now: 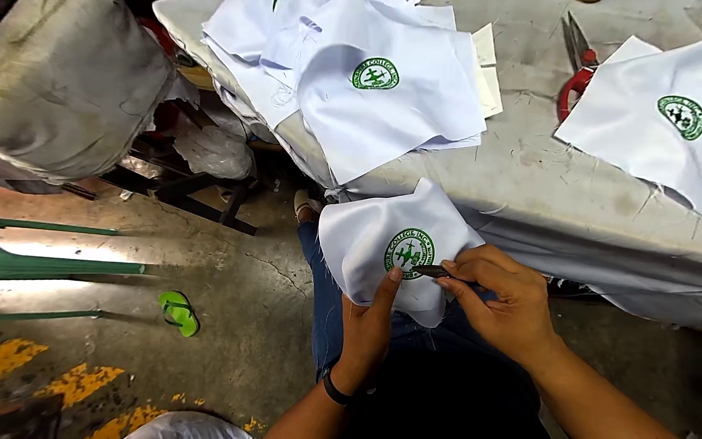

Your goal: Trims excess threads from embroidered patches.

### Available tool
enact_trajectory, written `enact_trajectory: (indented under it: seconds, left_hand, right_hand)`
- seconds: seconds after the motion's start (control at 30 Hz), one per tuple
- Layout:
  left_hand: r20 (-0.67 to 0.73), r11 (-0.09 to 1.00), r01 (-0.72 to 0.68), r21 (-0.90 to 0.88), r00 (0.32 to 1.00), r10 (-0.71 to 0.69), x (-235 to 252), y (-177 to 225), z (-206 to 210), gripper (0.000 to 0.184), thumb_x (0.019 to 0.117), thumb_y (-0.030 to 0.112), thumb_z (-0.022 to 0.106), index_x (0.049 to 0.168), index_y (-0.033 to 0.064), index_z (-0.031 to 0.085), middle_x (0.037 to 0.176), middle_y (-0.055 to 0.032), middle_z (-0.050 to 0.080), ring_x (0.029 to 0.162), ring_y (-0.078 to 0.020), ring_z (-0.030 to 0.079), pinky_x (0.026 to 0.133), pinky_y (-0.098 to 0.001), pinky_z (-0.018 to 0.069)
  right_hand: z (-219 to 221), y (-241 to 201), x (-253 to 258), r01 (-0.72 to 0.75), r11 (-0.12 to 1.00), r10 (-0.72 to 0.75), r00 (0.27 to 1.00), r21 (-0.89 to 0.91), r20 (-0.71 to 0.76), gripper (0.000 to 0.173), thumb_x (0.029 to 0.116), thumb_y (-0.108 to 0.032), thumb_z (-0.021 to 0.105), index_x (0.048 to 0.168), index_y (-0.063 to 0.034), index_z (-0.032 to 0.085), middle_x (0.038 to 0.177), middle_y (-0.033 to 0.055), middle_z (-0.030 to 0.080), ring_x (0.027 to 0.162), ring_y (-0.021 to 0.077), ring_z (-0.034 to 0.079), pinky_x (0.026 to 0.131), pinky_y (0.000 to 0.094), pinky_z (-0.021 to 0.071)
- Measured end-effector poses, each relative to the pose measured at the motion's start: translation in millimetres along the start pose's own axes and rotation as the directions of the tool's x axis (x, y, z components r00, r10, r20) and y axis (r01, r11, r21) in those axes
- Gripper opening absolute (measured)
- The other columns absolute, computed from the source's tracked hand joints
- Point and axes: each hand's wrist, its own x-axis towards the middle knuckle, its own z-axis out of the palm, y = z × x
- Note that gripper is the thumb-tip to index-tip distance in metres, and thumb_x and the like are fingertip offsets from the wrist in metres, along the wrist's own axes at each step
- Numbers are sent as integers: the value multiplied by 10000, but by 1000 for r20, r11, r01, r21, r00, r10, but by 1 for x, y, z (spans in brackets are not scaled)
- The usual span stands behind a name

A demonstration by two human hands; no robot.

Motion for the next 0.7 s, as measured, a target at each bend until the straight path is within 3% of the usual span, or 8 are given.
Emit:
enact_trajectory:
  seconds: [0.47,0.6,0.7]
  left_hand:
    - [-3,1000,14,17,1000,-14,0,1,0,271,962,-45,587,1225,5,550,1034,-43,728,966,-126,719,910,-335,603]
    - [-6,1000,8,13,1000,-8,1,1,1,268,958,-52,586,1218,8,554,1030,-35,727,966,-117,717,915,-329,600]
    - [-15,1000,-4,17,1000,4,1,2,2,268,957,-48,590,1217,11,556,1030,-35,726,973,-116,714,913,-328,600]
  right_hand:
    - [2,4,0,-57,992,51,997,112,50,198,958,-220,705,956,-27,749,928,52,703,815,15,632,695,137,514]
    - [0,1,0,14,994,-20,998,109,55,195,976,-207,690,908,-36,757,882,62,707,813,42,644,693,160,516]
    - [-6,-3,-1,33,993,-41,997,116,68,194,969,-238,705,973,-50,755,934,59,703,850,30,642,695,140,515]
